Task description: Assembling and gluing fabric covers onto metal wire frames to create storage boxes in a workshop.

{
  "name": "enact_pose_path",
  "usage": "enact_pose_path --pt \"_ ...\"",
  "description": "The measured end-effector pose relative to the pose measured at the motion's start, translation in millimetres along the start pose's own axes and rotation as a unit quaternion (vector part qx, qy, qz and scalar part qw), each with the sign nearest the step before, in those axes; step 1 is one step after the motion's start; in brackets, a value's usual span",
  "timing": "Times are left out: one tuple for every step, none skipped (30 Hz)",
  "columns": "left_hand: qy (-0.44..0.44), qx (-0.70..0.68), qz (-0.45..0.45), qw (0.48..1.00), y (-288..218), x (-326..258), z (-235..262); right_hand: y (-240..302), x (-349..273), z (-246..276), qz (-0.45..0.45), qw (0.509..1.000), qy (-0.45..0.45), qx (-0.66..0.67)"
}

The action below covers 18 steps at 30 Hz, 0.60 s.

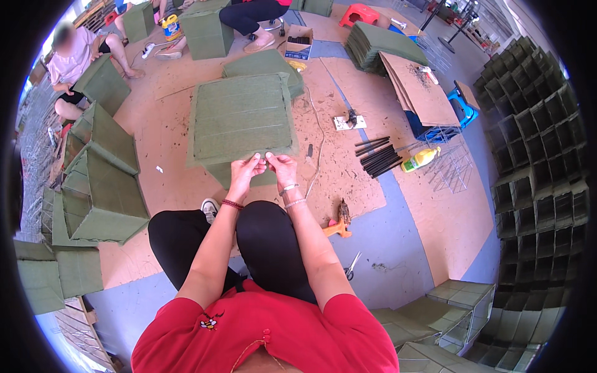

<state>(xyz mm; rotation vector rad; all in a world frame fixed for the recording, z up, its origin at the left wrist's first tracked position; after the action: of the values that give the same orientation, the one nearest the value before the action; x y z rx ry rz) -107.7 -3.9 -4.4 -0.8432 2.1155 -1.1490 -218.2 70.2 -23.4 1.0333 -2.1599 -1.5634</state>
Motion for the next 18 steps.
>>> enact_pose_path --pt "-0.005 0.002 -0.002 1.0 0 1 1 0 1 -2 0.009 1.0 -0.004 -0.01" --pt "-0.005 0.002 -0.001 1.0 2 2 1 0 1 -2 0.009 1.0 -0.005 -0.01" --pt "-0.016 0.01 -0.01 1.0 4 1 2 0 0 0 0.011 1.0 -0.009 -0.019" --pt "-0.028 0.019 -0.018 0.999 3 1 4 -1 0 0 0.011 0.999 -0.014 -0.028" --pt "-0.029 0.02 -0.015 0.999 4 2 3 -2 0 -1 0.009 0.999 -0.015 -0.028" --pt "-0.045 0.028 -0.014 0.998 4 3 5 -2 1 -1 0.015 0.999 -0.023 -0.025" --pt "-0.06 0.035 -0.014 0.997 5 4 5 0 1 -2 0.023 0.999 -0.03 -0.022" --pt "-0.06 0.035 -0.012 0.998 5 4 5 0 1 -3 0.022 0.999 -0.032 -0.022" --pt "-0.064 0.033 -0.021 0.997 5 3 5 1 0 -4 0.027 0.998 -0.042 -0.023" --pt "-0.068 0.029 -0.03 0.997 4 3 4 2 0 -2 0.033 0.998 -0.052 -0.024" --pt "-0.067 0.029 -0.028 0.997 4 4 1 2 2 -1 0.032 0.998 -0.055 -0.024" --pt "-0.073 0.022 -0.03 0.997 4 5 -1 5 3 0 0.038 0.998 -0.051 -0.029" --pt "-0.08 0.015 -0.035 0.996 5 7 -1 6 5 0 0.044 0.997 -0.046 -0.032" --pt "-0.08 0.016 -0.035 0.996 6 9 -3 7 8 2 0.044 0.997 -0.046 -0.031" --pt "-0.08 0.016 -0.027 0.996 8 12 -6 10 11 3 0.047 0.997 -0.044 -0.033" --pt "-0.079 0.014 -0.019 0.997 11 14 -9 11 14 7 0.05 0.997 -0.043 -0.034" --pt "-0.078 0.015 -0.018 0.997 12 15 -12 12 17 11 0.05 0.997 -0.044 -0.034" --pt "-0.071 0.015 -0.01 0.997 14 16 -15 13 18 14 0.049 0.997 -0.05 -0.027"
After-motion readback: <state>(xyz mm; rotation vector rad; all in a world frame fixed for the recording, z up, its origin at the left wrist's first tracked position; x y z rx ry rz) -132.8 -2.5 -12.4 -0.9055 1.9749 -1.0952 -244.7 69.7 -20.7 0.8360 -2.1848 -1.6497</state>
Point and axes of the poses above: each hand's wrist, its own x-axis towards the middle knuckle, its own z-axis out of the back of the hand, y = z × x, the point moved 7 cm from there along x, towards the middle knuckle, and after that the axes turned 4 degrees about -x, right-handed, at the moved point
